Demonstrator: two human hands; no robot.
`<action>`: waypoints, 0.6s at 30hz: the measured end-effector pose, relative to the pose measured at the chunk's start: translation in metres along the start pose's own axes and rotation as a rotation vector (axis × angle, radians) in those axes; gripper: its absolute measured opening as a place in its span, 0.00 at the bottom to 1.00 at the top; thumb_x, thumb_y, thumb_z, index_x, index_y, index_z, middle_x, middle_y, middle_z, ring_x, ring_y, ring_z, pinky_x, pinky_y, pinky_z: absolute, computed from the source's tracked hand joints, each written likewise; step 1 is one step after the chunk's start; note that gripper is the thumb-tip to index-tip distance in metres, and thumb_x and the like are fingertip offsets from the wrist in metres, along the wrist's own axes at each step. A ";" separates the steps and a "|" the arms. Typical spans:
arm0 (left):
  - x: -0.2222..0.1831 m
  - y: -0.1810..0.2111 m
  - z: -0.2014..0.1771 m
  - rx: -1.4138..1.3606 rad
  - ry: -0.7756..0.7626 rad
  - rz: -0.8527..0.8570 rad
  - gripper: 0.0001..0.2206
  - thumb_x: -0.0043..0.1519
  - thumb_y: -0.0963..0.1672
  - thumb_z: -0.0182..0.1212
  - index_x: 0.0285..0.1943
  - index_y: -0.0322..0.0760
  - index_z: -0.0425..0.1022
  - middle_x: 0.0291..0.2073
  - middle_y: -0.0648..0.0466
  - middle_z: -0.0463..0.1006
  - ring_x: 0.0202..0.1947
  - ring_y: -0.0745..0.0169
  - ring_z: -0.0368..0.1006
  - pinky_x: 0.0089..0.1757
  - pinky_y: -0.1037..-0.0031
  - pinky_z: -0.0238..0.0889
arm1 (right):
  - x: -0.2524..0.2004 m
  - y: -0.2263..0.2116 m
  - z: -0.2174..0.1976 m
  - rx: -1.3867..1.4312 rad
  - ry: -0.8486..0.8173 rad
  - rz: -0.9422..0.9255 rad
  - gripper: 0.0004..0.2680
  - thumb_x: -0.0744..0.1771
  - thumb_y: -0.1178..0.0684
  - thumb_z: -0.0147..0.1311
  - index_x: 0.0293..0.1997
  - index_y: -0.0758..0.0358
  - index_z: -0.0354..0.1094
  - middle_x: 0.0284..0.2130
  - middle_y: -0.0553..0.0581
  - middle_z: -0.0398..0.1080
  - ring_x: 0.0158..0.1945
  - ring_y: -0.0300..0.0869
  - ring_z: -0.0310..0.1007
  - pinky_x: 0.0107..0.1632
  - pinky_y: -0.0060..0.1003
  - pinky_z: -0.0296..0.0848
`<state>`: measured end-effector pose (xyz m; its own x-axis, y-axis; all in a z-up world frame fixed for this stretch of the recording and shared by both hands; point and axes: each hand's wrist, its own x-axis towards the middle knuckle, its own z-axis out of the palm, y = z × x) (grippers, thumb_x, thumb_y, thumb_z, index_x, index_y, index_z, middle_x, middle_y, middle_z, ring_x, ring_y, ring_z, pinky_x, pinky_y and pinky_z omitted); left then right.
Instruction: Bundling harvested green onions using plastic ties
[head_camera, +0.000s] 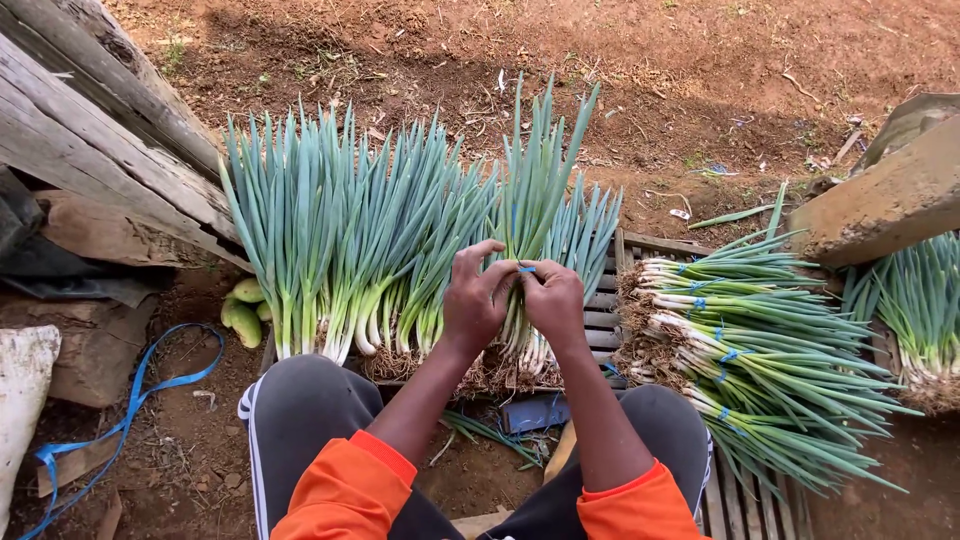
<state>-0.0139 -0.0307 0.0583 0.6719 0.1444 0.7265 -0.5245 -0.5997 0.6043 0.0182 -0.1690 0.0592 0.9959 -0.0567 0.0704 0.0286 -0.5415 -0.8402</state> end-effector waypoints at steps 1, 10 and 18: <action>0.002 0.001 -0.001 0.001 0.000 -0.004 0.04 0.66 0.45 0.62 0.41 0.43 0.79 0.48 0.52 0.75 0.52 0.46 0.72 0.53 0.60 0.66 | 0.000 0.001 -0.003 -0.002 -0.003 0.002 0.04 0.65 0.51 0.62 0.39 0.49 0.82 0.28 0.53 0.78 0.39 0.49 0.80 0.45 0.43 0.74; 0.002 -0.013 0.001 0.038 -0.112 0.155 0.04 0.67 0.46 0.60 0.45 0.51 0.80 0.57 0.57 0.77 0.57 0.51 0.72 0.60 0.56 0.60 | 0.004 0.004 -0.022 -0.068 -0.198 -0.153 0.09 0.63 0.59 0.58 0.42 0.51 0.81 0.31 0.57 0.78 0.40 0.56 0.78 0.46 0.48 0.74; -0.003 -0.016 -0.001 0.051 -0.070 0.027 0.03 0.67 0.45 0.60 0.41 0.49 0.78 0.34 0.60 0.76 0.37 0.58 0.75 0.44 0.66 0.71 | -0.006 -0.018 -0.022 0.001 -0.246 -0.098 0.07 0.65 0.57 0.58 0.43 0.53 0.81 0.32 0.56 0.80 0.40 0.47 0.80 0.47 0.44 0.75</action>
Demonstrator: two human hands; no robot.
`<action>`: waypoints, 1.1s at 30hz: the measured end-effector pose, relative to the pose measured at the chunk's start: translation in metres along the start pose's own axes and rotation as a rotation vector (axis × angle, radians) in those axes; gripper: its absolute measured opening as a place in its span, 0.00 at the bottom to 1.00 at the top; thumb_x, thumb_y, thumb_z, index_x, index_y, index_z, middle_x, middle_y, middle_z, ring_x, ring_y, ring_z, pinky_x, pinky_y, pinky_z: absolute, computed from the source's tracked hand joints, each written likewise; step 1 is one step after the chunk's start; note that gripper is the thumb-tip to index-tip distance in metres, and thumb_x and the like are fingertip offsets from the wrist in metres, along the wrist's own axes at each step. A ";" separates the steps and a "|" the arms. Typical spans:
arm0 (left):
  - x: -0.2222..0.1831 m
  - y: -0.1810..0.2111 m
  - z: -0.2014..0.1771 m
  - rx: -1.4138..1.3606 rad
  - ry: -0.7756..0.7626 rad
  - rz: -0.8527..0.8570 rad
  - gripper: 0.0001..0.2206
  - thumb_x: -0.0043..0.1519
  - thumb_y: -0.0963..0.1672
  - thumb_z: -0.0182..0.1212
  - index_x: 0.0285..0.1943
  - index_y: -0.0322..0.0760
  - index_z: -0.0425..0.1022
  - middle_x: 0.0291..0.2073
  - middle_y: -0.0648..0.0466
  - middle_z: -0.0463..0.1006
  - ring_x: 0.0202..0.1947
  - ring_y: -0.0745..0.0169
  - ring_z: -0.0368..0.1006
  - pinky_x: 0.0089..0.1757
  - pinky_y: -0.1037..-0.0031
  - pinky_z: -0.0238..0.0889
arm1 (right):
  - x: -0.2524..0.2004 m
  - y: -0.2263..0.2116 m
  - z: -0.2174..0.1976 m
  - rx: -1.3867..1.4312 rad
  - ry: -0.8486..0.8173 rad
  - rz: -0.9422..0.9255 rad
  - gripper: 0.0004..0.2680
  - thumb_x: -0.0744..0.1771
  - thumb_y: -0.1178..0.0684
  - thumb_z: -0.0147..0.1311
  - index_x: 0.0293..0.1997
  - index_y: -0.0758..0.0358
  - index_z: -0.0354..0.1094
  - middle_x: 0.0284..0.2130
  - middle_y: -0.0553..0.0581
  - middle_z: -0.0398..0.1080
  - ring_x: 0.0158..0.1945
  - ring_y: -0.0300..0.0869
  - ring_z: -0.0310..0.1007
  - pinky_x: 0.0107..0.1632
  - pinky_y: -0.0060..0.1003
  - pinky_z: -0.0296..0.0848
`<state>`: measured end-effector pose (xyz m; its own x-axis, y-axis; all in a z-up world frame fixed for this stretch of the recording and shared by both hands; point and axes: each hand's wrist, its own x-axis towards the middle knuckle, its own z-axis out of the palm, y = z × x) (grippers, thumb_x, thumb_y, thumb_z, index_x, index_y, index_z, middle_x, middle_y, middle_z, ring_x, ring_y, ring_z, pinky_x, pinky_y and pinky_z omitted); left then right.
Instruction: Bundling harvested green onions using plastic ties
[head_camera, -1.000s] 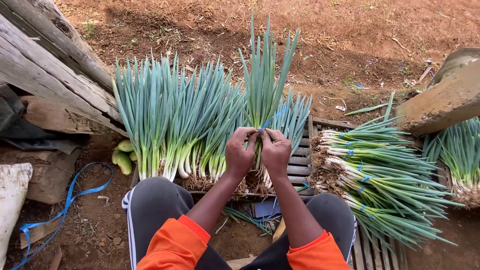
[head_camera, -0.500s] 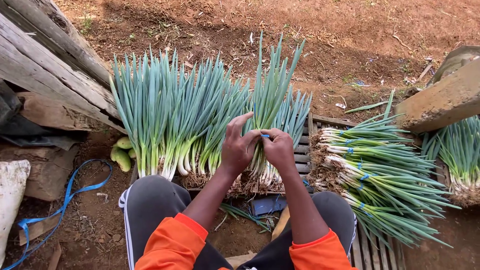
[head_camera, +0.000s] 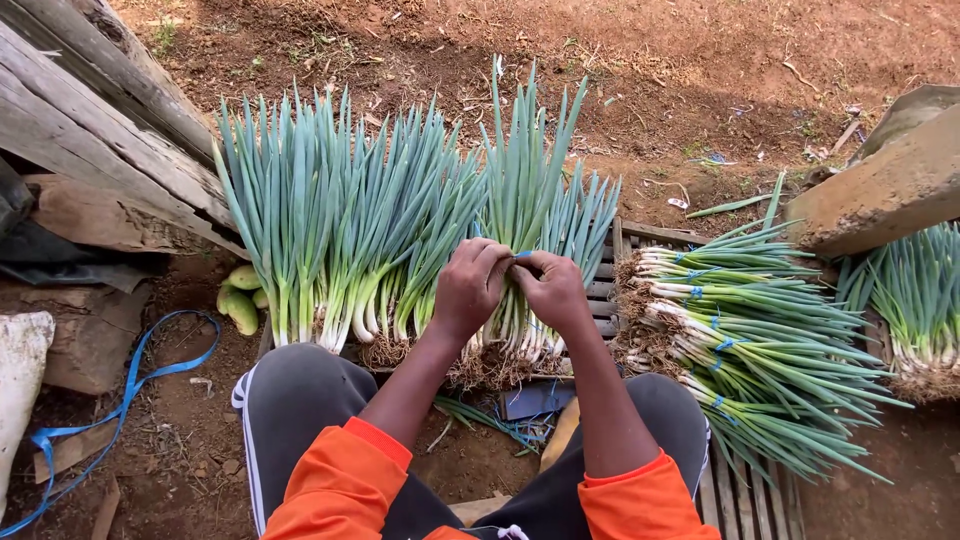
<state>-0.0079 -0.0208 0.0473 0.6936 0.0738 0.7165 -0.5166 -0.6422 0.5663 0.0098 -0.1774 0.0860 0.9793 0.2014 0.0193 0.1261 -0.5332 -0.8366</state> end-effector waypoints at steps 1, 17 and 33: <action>0.000 -0.001 0.001 0.001 0.001 -0.001 0.03 0.67 0.45 0.60 0.41 0.49 0.78 0.34 0.60 0.76 0.37 0.58 0.75 0.44 0.66 0.71 | -0.001 -0.001 0.000 0.000 -0.002 -0.001 0.07 0.65 0.57 0.58 0.43 0.53 0.81 0.32 0.56 0.80 0.40 0.47 0.80 0.47 0.44 0.75; -0.007 -0.012 0.009 -0.027 -0.114 0.001 0.05 0.68 0.46 0.59 0.42 0.43 0.76 0.33 0.53 0.77 0.37 0.51 0.77 0.41 0.65 0.72 | 0.009 0.028 0.014 0.316 0.189 0.021 0.03 0.69 0.57 0.58 0.38 0.60 0.77 0.21 0.54 0.73 0.25 0.35 0.70 0.30 0.33 0.77; -0.003 0.004 -0.007 -0.131 -0.210 -0.145 0.03 0.67 0.45 0.60 0.43 0.46 0.78 0.32 0.55 0.75 0.37 0.51 0.77 0.42 0.63 0.72 | 0.000 -0.006 0.004 0.736 0.141 0.194 0.13 0.64 0.65 0.51 0.54 0.64 0.63 0.29 0.57 0.70 0.30 0.35 0.69 0.31 0.35 0.81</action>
<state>-0.0151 -0.0181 0.0504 0.8467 -0.0106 0.5320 -0.4554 -0.5317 0.7141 0.0088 -0.1706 0.0891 0.9902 0.0270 -0.1368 -0.1393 0.1455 -0.9795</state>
